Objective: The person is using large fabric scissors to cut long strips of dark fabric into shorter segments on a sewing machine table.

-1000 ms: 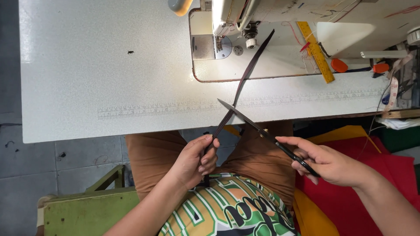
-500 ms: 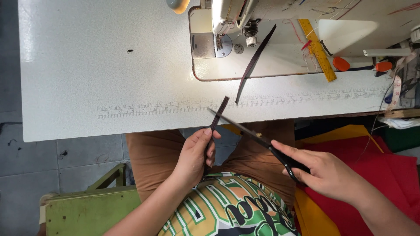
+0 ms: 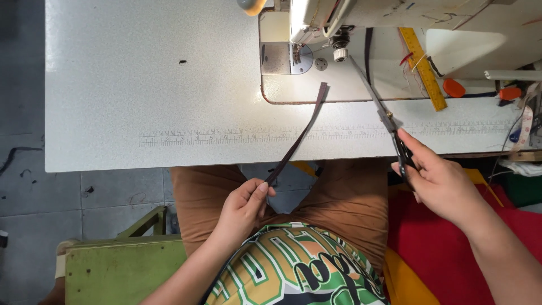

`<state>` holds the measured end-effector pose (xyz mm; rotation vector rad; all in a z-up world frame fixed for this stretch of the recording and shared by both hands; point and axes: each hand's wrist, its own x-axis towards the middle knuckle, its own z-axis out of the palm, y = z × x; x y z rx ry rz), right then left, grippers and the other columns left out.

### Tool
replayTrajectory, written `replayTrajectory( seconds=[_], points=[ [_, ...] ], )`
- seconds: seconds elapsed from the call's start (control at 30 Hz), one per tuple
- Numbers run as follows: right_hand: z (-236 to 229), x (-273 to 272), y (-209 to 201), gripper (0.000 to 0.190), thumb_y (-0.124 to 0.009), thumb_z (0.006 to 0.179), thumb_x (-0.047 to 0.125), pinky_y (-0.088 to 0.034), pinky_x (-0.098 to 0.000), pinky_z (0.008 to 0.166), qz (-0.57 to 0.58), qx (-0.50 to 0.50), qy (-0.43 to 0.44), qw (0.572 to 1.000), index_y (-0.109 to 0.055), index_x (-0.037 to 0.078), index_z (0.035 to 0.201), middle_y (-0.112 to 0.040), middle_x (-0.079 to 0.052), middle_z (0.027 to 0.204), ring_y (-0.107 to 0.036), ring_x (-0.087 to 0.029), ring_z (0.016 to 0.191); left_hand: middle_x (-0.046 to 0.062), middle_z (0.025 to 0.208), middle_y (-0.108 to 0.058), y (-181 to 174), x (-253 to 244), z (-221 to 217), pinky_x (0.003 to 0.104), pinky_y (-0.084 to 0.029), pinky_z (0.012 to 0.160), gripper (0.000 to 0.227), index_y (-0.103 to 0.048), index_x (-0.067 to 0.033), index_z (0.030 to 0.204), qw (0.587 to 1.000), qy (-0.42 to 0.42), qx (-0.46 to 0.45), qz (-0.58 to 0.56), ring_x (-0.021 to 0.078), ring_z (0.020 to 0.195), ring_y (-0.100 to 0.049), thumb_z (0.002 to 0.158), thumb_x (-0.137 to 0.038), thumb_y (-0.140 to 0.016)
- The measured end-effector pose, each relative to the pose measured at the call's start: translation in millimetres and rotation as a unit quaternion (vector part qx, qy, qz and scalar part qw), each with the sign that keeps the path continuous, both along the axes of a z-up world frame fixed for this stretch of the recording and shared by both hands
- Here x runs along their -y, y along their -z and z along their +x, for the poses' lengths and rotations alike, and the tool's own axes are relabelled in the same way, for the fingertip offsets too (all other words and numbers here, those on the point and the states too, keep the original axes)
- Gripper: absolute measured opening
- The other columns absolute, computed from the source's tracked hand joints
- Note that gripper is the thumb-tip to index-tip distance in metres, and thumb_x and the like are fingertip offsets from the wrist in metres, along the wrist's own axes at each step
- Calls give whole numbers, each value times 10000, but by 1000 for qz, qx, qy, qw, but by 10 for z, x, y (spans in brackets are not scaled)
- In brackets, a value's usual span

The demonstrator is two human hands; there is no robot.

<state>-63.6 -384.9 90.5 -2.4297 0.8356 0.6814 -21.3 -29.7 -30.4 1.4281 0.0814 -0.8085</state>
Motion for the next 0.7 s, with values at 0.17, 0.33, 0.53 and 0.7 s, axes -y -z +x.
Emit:
replayTrajectory(
  seconds=[0.17,0.33,0.53,0.7],
  points=[
    [-400,196,74,858,-529,1061,-53,-632,-395,738,146,-14,76,986,-378,411,1766,-751,-156,1011,-707,-254,768,16,566,-460,-141,153,109,278,-340,417,328,-699,-79,958,997,-30,-59,-44,123,435,-368,1124,-325,-558],
    [-711,143,260,825,-585,842,573,-569,-209,762,140,-22,-112,983,-479,485,1655,-1014,105,956,-794,-64,742,15,543,-472,-87,313,167,285,-442,405,324,-702,-69,959,994,-31,-75,-69,128,400,-420,1114,-325,-578],
    [-410,-6,119,909,-698,982,230,-504,-288,707,32,-93,-66,993,-285,557,1723,-921,115,1124,-619,-145,626,5,598,-542,-183,287,176,267,-446,463,354,-764,-97,1057,999,1,-27,18,117,478,-473,1102,-381,-557],
    [-564,273,290,784,-573,1033,-7,-568,-393,634,218,38,66,973,-476,324,1738,-633,-147,819,-587,-266,577,13,602,-518,-146,279,206,264,-448,440,321,-752,-74,1061,996,-18,-84,-16,114,456,-442,1110,-338,-577]
  ],
)
